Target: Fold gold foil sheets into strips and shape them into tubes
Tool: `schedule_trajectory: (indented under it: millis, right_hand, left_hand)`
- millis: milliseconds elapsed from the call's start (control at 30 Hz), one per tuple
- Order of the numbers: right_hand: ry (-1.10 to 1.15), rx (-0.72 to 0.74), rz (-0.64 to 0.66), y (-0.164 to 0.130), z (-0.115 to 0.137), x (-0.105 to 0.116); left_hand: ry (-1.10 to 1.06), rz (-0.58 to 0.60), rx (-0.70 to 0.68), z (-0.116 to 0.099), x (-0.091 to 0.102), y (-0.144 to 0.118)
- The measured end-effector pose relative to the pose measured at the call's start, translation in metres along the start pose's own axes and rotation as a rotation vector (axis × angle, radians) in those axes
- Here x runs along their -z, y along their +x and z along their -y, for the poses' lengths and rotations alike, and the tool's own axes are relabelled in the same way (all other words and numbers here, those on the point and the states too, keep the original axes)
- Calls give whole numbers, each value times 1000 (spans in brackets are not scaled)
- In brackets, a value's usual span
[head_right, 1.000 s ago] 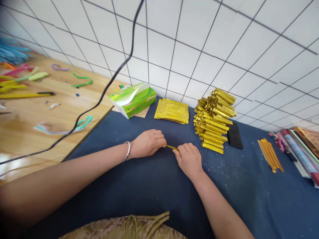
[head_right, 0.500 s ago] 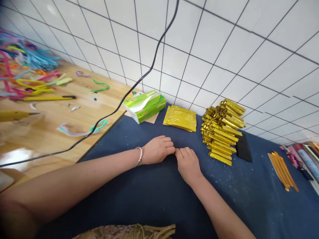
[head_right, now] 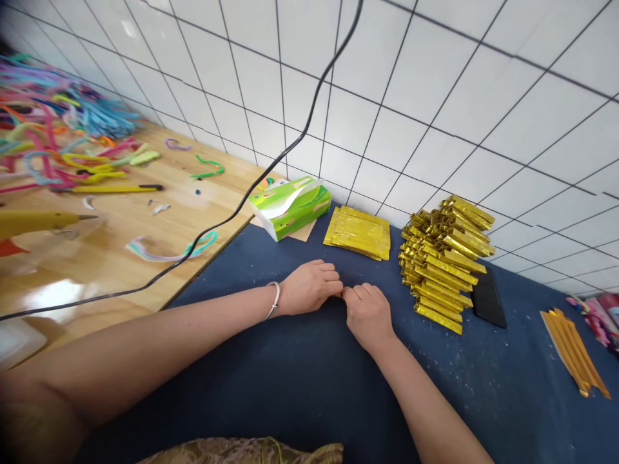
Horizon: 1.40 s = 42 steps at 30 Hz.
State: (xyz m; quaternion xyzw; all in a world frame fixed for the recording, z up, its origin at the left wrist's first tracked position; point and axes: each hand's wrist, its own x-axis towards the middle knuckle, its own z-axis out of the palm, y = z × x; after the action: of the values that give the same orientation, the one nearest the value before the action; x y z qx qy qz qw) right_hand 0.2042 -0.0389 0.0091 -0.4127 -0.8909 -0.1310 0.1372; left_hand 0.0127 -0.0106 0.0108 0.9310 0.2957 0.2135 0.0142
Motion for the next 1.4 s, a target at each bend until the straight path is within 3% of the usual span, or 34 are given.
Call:
schedule_trajectory:
  millis: [700,1000,1167,1400]
  right_hand:
    - [-28,-63,50,-5,-5,-3]
    - [-15,-93,64,-8,-13,-7]
    - [-51,-68,129,-1,-8,0]
    - [-14,-27,106,2,1,2]
  left_hand:
    - [-53,46,37,15,4,1]
    - [-117,39,121,27,2,-1]
    - [-45,21,73,19,2,0]
    - [-24,20,1,6,-4,2]
